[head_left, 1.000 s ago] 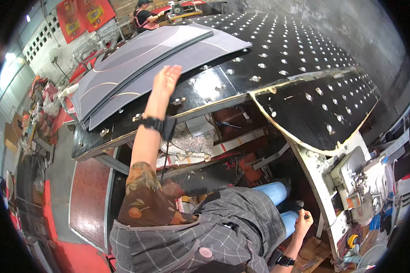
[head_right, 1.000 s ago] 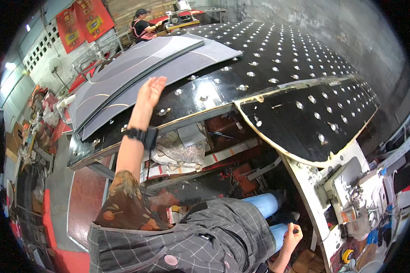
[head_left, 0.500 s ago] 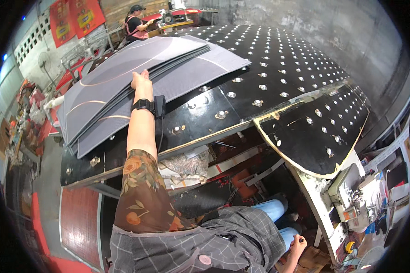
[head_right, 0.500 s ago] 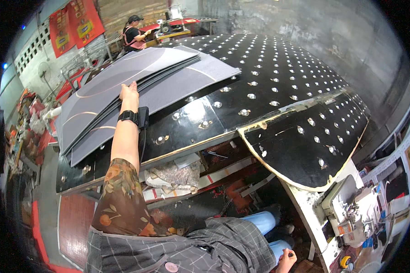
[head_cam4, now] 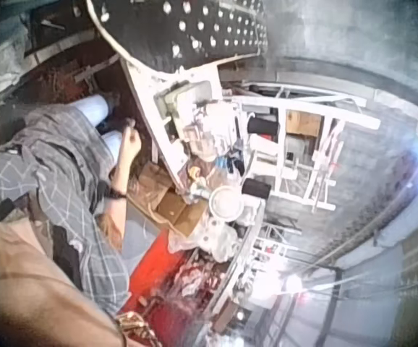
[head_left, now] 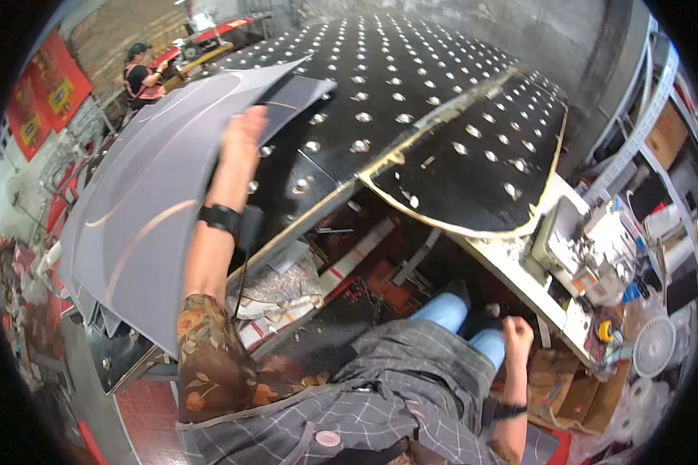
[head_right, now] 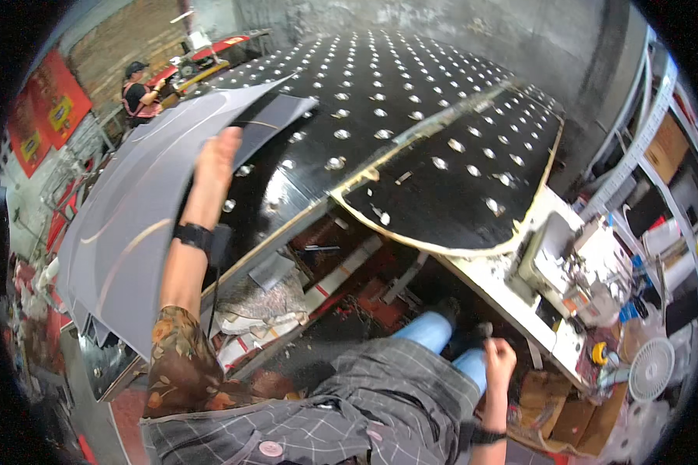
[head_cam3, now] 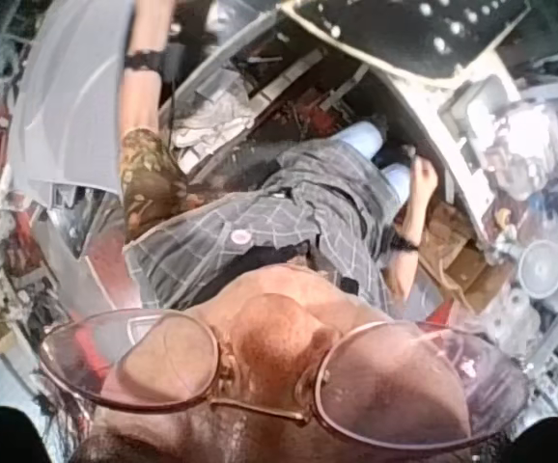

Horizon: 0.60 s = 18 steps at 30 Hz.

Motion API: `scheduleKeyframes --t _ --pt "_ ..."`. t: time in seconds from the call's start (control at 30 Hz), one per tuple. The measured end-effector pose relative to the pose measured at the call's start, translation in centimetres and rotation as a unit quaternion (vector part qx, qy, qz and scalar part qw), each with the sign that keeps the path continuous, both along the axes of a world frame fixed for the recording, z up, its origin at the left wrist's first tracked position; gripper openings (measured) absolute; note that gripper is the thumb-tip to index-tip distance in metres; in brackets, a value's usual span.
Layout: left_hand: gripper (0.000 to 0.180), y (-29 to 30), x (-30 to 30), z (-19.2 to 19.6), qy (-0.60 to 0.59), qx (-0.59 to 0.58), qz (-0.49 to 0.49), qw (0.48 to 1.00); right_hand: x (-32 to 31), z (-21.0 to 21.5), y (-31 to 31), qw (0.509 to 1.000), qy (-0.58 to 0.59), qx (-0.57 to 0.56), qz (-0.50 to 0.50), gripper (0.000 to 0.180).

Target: The person picks up a mat from a stack, trims its corner with a handheld tool, and places it onto a cart, repeating this process for several mats.

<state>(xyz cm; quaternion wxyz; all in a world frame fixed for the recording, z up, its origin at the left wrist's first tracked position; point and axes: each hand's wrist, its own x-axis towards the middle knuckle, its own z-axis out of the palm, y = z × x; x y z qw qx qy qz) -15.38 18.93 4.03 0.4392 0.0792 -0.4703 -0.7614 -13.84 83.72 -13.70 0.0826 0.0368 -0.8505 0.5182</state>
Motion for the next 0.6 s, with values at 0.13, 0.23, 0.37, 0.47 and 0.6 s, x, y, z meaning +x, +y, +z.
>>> scheduleKeyframes --t 0.13,0.23,0.37,0.47,0.6 --pt "0.036 21.0 4.4 -4.7 -0.181 -0.075 -0.224 0.955 -3.3 4.5 -6.9 0.992 -0.059 -0.097 0.052 0.023" --pt "0.037 23.7 12.0 -6.6 -0.291 -0.046 -0.482 0.826 -3.7 6.5 -9.4 0.955 -0.092 -0.276 0.063 0.027" --pt "0.036 20.9 17.6 -8.5 -0.353 -0.037 -0.269 0.895 -1.1 6.6 -9.0 0.890 -0.108 -0.432 -0.102 0.030" --pt "0.028 19.3 18.5 -8.8 -0.232 -0.036 -0.107 0.966 2.4 5.0 -8.1 0.880 -0.146 -0.445 0.081 0.030" --pt "0.027 19.5 18.3 -8.2 -0.111 0.050 -0.027 0.992 4.1 2.7 -7.0 0.939 -0.035 -0.289 0.185 0.021"
